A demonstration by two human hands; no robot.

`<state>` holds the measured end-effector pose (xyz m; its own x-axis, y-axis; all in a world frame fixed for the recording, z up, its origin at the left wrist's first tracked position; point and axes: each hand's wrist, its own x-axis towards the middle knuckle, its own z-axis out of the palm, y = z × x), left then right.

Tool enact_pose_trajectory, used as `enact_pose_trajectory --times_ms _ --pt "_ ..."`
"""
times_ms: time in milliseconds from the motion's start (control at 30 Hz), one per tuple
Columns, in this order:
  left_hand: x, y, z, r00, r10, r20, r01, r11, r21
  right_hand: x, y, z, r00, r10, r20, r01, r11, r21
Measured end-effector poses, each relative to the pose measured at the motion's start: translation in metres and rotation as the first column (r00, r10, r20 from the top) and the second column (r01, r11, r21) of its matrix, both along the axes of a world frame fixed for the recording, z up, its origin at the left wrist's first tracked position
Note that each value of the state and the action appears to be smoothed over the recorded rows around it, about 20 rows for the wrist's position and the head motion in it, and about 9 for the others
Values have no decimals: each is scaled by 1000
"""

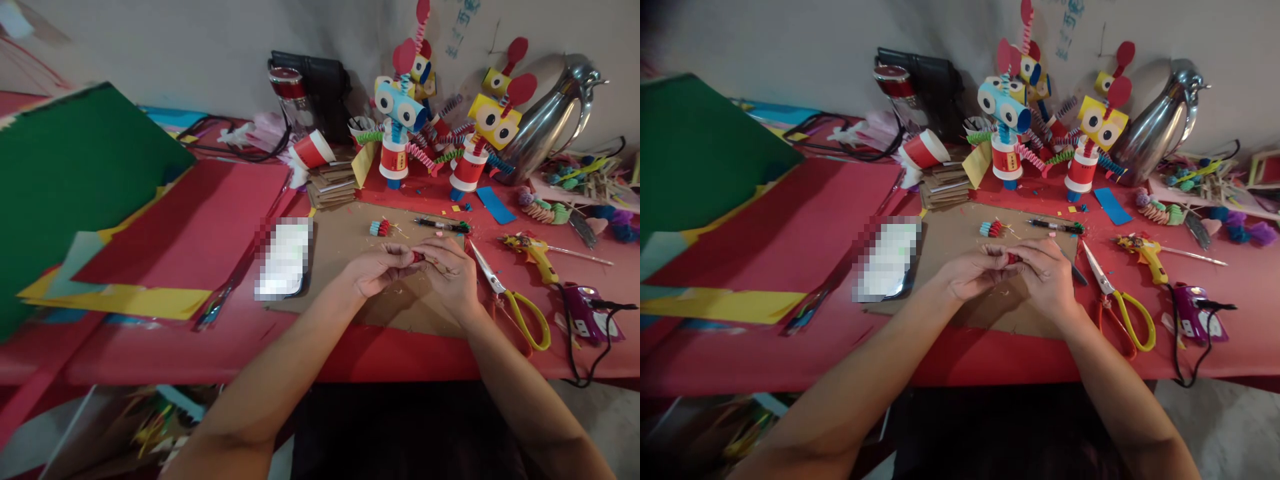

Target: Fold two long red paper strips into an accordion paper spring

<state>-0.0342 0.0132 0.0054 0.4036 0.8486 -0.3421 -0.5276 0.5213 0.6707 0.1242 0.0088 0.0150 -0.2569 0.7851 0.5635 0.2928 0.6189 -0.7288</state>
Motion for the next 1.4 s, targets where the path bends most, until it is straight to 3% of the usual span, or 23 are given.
enact_pose_trajectory --times_ms 267,567,767,1067,1267,1400 --pt "-2 -1 0 999 -3 -51 8 996 88 -1 -1 2 998 60 -24 -62 995 -78" --pt "-1 -4 12 1000 2 14 -3 996 91 -3 0 2 971 28 -236 -79 975 -210" --pt "0 -5 15 1000 31 6 -31 998 58 -3 0 2 960 74 -270 -135 967 -216" --pt "6 -9 24 992 99 -75 -88 987 134 -3 -1 2 953 71 -295 -130 974 -187" --pt "7 -12 24 987 121 -107 -105 983 149 -2 3 -5 904 51 -424 -202 926 -318" --pt "8 -12 23 984 152 -93 -136 978 158 -1 6 -9 884 64 -462 -240 912 -332"
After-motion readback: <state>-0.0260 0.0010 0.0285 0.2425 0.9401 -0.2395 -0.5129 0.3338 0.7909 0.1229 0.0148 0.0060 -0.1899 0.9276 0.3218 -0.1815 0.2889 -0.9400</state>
